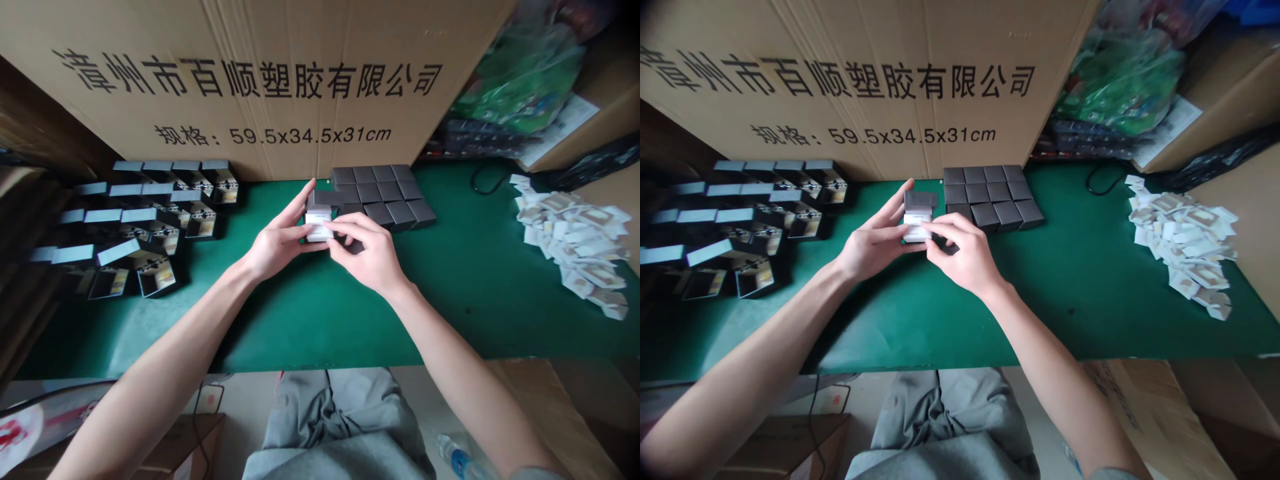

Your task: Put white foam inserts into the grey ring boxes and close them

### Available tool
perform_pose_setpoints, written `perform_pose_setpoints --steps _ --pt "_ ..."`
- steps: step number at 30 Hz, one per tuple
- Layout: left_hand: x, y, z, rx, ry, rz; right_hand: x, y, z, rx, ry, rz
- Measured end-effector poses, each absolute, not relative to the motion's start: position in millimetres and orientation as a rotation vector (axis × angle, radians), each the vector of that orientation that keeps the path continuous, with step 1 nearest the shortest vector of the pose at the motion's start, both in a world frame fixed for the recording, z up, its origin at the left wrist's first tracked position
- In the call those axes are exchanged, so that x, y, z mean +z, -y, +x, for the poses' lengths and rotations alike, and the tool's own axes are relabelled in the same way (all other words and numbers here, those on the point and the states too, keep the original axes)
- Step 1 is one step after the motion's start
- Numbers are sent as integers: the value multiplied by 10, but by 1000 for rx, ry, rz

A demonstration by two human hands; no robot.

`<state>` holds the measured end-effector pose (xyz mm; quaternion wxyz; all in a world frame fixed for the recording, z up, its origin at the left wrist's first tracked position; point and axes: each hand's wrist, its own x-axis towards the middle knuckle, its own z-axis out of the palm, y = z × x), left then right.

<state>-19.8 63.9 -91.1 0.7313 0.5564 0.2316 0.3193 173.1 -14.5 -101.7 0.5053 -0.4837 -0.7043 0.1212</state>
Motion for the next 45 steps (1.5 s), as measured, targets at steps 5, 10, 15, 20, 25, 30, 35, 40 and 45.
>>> perform_pose_setpoints --steps 5,10,15,20,25,30,35,40,45 --pt "-901 -617 -212 703 -527 1239 -1019 145 1732 447 1610 -1152" --pt "-929 -617 -197 724 -501 1302 -1023 140 1734 317 1646 -1158" --pt "-957 -618 -164 763 -505 1353 -1055 136 1736 184 1684 -1160" --pt "-937 -595 -150 729 -548 1270 -1082 138 1717 116 1708 -1154" --pt "-942 -611 -158 713 -560 1245 -1078 142 1695 155 1675 -1148" --pt "-941 -624 -164 734 -548 1255 -1097 141 1683 235 1613 -1199" --pt "-967 -618 -154 775 -531 1304 -1090 148 1641 233 1575 -1252" --pt "-1036 -618 -146 862 -482 1487 -1060 153 1628 554 1368 -1268" --pt "-1035 -560 -116 893 -484 1650 -1043 126 1648 735 1158 -1227"
